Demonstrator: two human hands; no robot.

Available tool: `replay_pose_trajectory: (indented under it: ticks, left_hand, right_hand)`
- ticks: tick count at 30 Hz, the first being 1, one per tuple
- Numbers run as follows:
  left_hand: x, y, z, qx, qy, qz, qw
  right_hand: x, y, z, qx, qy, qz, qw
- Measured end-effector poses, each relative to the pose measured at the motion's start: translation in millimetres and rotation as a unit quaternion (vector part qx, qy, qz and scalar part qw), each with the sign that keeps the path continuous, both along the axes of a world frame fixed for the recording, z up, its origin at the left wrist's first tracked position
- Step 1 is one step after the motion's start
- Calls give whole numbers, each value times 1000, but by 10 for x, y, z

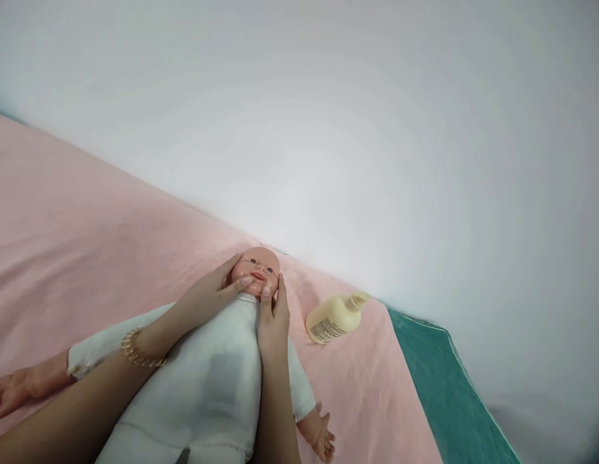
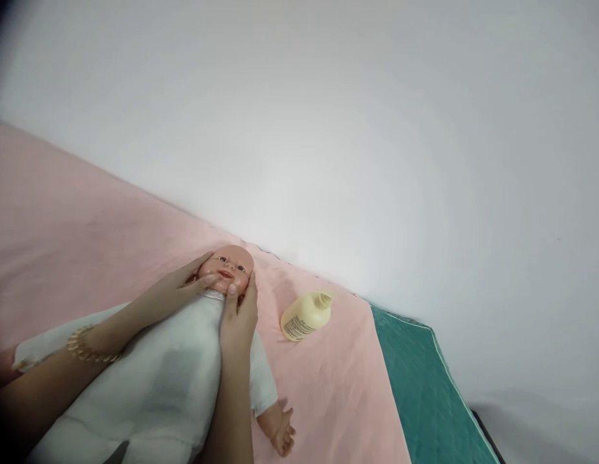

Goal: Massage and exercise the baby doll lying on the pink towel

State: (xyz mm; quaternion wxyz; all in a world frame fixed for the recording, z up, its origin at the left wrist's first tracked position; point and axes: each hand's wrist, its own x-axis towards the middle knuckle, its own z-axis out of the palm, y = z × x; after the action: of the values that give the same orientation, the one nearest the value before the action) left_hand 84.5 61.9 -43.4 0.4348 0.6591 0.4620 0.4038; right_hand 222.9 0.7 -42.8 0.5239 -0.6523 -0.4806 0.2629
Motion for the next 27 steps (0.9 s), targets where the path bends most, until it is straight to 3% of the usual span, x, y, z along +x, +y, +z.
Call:
replay_pose_trajectory:
  ticks: [7, 12, 17, 21, 24, 27]
  left_hand:
    - [35, 51, -150, 6, 4, 10, 1000]
    - [30, 86, -135, -12, 25, 10, 1000]
    - [-20, 88, -133, 43, 44, -18, 998]
    - [-51, 49, -103, 35, 57, -8, 998]
    - [-64, 51, -89, 28, 43, -15, 999]
    - [-90, 92, -90, 44, 55, -7, 998]
  right_hand:
    - [-35, -20, 34, -9, -3, 3, 1000]
    - [-11, -23, 14, -7, -21, 9, 1000]
    - [25, 21, -59, 9, -18, 8, 1000]
    - [39, 61, -119, 35, -5, 4, 999]
    - [38, 14, -21, 26, -32, 7, 999]
    - [47, -143, 264, -33, -131, 24, 991]
